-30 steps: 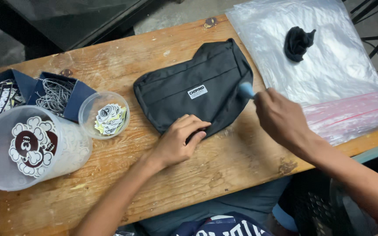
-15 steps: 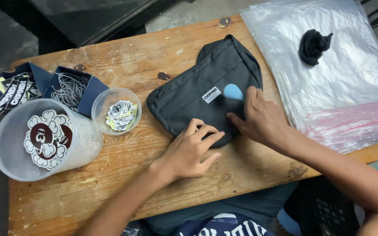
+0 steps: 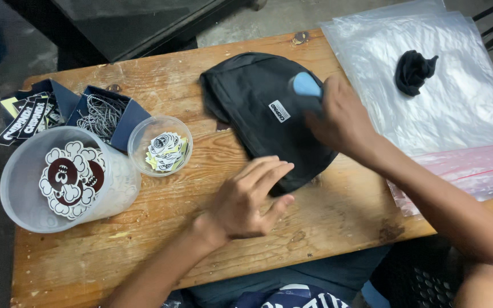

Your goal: The person cleans a black bag with a brush, attaches a decorative patch to it, and then places the bag into a clear plastic bag for packaging.

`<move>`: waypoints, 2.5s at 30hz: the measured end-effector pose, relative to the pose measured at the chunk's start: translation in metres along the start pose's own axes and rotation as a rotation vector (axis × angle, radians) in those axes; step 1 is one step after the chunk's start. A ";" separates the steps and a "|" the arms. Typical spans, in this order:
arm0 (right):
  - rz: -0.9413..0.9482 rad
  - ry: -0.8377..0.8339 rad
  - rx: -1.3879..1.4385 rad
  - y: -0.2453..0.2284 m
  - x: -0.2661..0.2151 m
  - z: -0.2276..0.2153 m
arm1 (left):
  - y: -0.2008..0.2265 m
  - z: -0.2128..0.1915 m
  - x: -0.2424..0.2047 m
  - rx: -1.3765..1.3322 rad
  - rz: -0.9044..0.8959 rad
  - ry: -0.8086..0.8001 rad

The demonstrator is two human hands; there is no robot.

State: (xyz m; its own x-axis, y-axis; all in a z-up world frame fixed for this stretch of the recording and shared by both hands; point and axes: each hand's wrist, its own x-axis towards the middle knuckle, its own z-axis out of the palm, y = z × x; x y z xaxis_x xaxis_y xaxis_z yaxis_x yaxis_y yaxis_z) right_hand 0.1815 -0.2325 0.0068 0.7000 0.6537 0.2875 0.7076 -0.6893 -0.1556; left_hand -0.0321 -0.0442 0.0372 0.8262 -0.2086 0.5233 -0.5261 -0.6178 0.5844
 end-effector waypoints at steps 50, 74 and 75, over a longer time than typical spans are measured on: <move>0.196 -0.467 0.279 -0.021 -0.076 -0.042 | -0.025 0.018 -0.011 0.344 -0.132 -0.224; 0.146 -0.070 -0.623 0.079 -0.160 -0.113 | 0.004 0.047 0.030 0.346 -0.022 -0.336; 0.162 0.025 -0.700 0.065 -0.149 -0.119 | 0.007 0.037 0.030 0.313 -0.022 -0.267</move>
State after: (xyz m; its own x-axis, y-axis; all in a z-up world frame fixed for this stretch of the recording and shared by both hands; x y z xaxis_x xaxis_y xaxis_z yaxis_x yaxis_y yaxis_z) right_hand 0.1120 -0.4120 0.0665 0.7825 0.5247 0.3353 0.3613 -0.8211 0.4418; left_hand -0.0031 -0.0829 0.0342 0.8816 -0.3566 0.3093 -0.4550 -0.8165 0.3555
